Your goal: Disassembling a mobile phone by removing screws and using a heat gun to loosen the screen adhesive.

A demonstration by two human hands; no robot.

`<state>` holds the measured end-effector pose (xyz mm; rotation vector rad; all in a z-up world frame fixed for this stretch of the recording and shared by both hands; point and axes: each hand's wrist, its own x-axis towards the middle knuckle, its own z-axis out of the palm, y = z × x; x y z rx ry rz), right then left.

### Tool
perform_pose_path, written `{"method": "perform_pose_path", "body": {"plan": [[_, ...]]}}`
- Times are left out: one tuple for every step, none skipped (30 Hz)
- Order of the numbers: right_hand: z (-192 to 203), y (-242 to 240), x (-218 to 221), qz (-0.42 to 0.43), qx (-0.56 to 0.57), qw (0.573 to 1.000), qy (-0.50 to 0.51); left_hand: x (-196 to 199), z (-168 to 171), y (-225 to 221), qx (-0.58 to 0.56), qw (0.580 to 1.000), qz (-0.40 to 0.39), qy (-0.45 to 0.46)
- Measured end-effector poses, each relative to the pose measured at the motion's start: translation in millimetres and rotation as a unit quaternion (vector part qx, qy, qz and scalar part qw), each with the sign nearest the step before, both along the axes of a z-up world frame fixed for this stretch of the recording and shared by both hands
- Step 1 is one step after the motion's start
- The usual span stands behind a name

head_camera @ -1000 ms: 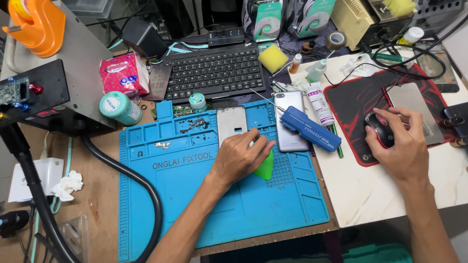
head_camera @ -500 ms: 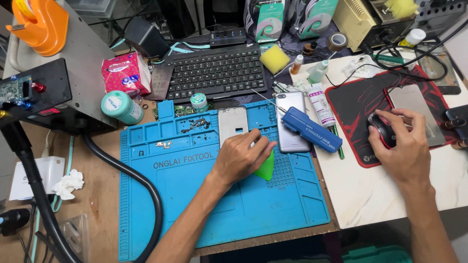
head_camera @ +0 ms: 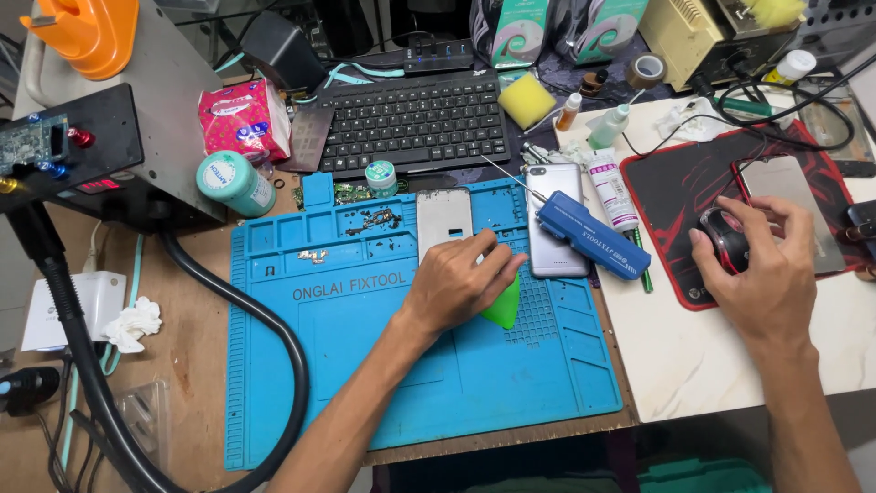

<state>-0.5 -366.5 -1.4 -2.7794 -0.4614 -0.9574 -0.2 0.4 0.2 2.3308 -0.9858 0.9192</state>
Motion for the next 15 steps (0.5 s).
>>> {"method": "perform_pose_path", "body": {"plan": [[4, 6, 2, 0.002, -0.001, 1.000, 0.001, 1, 1, 1, -0.001, 1.000, 0.002, 0.001], [7, 12, 3, 0.024, 0.002, 1.000, 0.002, 2, 2, 3, -0.011, 1.000, 0.003, 0.004], [11, 18, 5, 0.046, 0.004, 0.999, 0.004, 2, 3, 4, -0.021, 1.000, 0.004, 0.007], [14, 25, 7, 0.049, 0.004, 0.999, 0.003, 4, 2, 6, -0.021, 1.000, 0.006, 0.006], [17, 33, 9, 0.049, -0.004, 0.999, 0.000, 6, 0, 8, -0.035, 0.999, 0.010, 0.007], [21, 41, 11, 0.049, -0.013, 0.999, -0.003, 8, -1, 11, -0.049, 0.999, 0.015, 0.009], [28, 55, 13, 0.052, -0.013, 0.999, -0.004, 10, 1, 13, -0.050, 0.999, 0.018, 0.007], [36, 69, 16, 0.090, 0.028, 0.996, 0.004, 11, 2, 15, -0.068, 0.997, 0.027, 0.010], [43, 84, 18, 0.128, 0.070, 0.989, 0.012, 12, 3, 17, -0.085, 0.996, 0.036, 0.013], [48, 99, 20, 0.132, 0.069, 0.989, 0.012, 13, 6, 19, -0.086, 0.995, 0.040, 0.011], [53, 114, 22, 0.167, 0.085, 0.982, 0.038, 14, 8, 21, -0.106, 0.994, 0.035, 0.018], [57, 129, 24, 0.200, 0.101, 0.972, 0.066, 14, 10, 23, -0.125, 0.991, 0.028, 0.026], [56, 144, 23, 0.204, 0.101, 0.972, 0.066, 13, 15, 23, -0.125, 0.991, 0.032, 0.025], [56, 159, 23, 0.244, 0.115, 0.960, 0.080, 10, 20, 25, -0.145, 0.988, 0.038, 0.044], [55, 174, 22, 0.283, 0.129, 0.946, 0.095, 8, 24, 26, -0.165, 0.983, 0.043, 0.062]]}}
